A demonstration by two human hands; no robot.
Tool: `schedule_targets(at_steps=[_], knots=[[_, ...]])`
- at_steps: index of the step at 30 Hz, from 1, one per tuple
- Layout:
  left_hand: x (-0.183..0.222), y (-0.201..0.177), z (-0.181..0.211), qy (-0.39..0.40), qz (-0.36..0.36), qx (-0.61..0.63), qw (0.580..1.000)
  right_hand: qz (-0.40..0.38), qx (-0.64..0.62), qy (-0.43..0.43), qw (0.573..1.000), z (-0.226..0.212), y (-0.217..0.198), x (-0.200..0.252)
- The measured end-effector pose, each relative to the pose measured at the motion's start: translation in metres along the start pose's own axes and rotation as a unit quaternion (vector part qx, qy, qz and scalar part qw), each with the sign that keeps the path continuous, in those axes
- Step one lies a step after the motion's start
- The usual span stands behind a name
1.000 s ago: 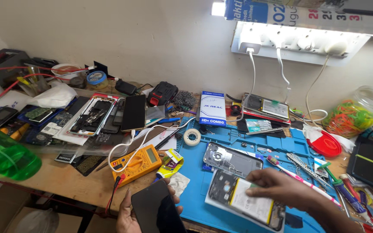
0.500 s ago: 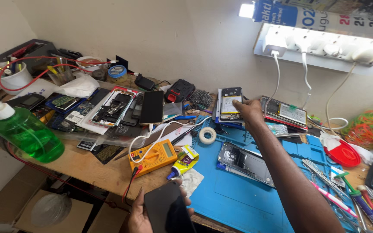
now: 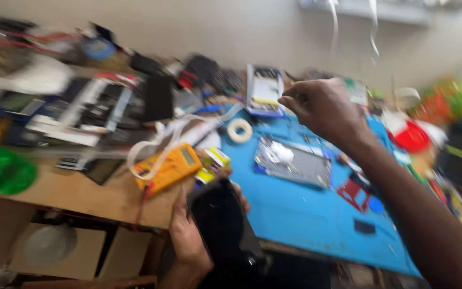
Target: The person replaces a mobile phone screen by removing the old panel, cleaning the frame with a brush and a thin tool, and fitting a new screen assembly onto the chassis.
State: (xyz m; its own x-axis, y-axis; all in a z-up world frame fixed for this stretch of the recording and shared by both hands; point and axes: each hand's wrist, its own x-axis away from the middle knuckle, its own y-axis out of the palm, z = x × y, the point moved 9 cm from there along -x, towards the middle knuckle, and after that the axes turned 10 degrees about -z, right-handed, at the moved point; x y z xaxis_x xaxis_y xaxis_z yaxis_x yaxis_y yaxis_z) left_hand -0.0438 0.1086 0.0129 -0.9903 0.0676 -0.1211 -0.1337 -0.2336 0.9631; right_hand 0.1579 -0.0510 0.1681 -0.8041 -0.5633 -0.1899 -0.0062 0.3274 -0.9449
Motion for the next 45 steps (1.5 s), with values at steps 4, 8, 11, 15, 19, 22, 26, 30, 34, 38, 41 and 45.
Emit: schedule_targets(at_steps=[4,8,11,15,19,22,26,30,34,38,41,45], knots=[[-0.019,0.007,-0.021,0.037,-0.002,-0.06,0.997,-0.142,0.073,0.19,0.969,0.031,-0.007,0.131],[-0.035,0.012,-0.056,0.048,-0.022,0.035,0.998,-0.134,0.044,0.269,0.953,0.059,0.016,0.225],[-0.042,0.014,-0.073,0.072,-0.029,0.051,0.996,-0.132,0.057,0.258,0.955,0.075,0.038,0.26],[-0.049,0.005,-0.087,0.101,-0.013,0.004,0.995,-0.111,0.036,0.214,0.97,0.085,0.054,0.273],[-0.056,0.007,-0.094,0.085,-0.046,-0.002,0.995,-0.142,0.008,0.166,0.976,0.093,0.056,0.257],[-0.06,0.001,-0.093,0.036,-0.037,-0.015,0.999,-0.247,0.012,0.238,0.939,0.105,0.07,0.256],[-0.068,-0.003,-0.074,-0.076,-0.041,-0.16,0.983,-0.194,0.0,0.19,0.962,0.088,0.055,0.253],[-0.071,0.011,-0.045,-0.176,-0.12,-0.488,0.846,-0.209,0.0,0.178,0.961,0.087,0.054,0.25],[-0.063,0.032,-0.034,-0.154,-0.217,-0.828,0.494,-0.193,0.007,0.164,0.967,0.078,0.053,0.25],[-0.06,0.039,-0.032,-0.116,-0.244,-0.867,0.419,-0.215,0.003,0.154,0.964,0.083,0.058,0.247],[-0.061,0.039,-0.033,-0.105,-0.256,-0.878,0.39,-0.225,-0.028,0.167,0.959,0.093,0.062,0.244],[-0.057,0.042,-0.036,-0.085,-0.264,-0.887,0.369,-0.253,-0.075,0.255,0.93,0.115,0.071,0.248]])
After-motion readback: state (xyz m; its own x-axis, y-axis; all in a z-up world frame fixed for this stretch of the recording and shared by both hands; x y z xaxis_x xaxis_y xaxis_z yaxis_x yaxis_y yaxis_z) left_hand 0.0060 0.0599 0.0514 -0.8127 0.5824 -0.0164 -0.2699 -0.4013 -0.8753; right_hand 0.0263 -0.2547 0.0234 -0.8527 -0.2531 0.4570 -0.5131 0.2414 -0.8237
